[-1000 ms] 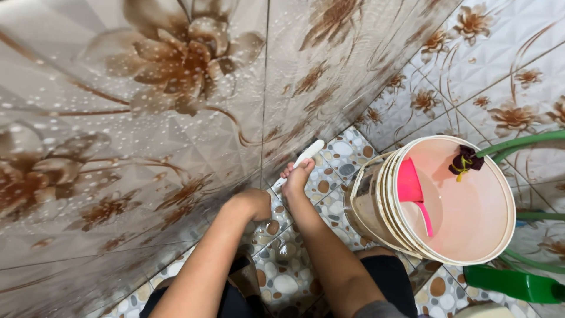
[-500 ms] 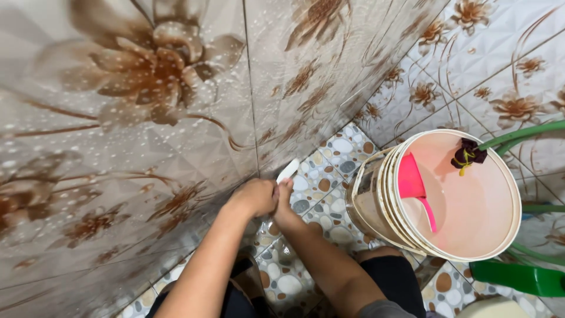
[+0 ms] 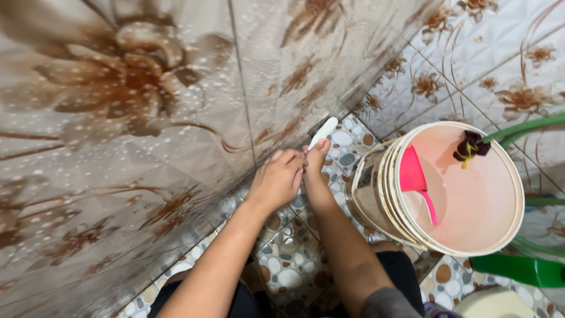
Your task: Scrubbing bathroom wall tiles with a brush and rinsing with water from a bucket using a scoop.
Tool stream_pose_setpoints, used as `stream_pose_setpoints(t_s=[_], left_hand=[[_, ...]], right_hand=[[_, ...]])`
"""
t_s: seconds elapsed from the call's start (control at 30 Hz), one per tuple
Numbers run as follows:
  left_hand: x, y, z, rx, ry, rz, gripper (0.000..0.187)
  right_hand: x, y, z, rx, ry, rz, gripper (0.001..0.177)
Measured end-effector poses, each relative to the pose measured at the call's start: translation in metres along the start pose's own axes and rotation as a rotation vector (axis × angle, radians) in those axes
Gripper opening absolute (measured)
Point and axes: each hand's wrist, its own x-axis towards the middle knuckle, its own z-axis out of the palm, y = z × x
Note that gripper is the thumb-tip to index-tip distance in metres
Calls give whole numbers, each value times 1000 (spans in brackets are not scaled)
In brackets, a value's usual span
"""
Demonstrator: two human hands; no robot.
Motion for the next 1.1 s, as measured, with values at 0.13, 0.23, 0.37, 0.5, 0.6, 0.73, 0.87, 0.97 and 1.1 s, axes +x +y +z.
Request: stream_pose_setpoints(t_s=[0.13,0.23,0.37,0.5,0.6,0.73,0.87,0.97,1.1], left_hand=[[10,15,-4,2,145,146,19],[9,21,-4,-3,182,172,20],[5,21,4,29,165,185,24],[8,27,5,53,193,206,25],[7,34,-1,36,215,198,23],[6,34,-4,23,240,196,21],[8,34,-6,1,245,157,15],[4,35,-3,5,240,140,14],[3,41,-3,19,239,148,14]], right_hand=[[17,-22,-4,-54,68,101,13],[-32,-77,32,-129,42,-17,14],[-75,-138,71,-89,-45,-184,15],[-96,-203,100,-45,-77,-111,17],[-132,-234,118,-40,-208,-235,16],[-94,-235,109,-20,-202,-234,16],[-92,-260,118,29,-198,-148,18],[-122,-282,133,-2,-302,-270,18],[-78,-302,133,11,-259,-335,20]])
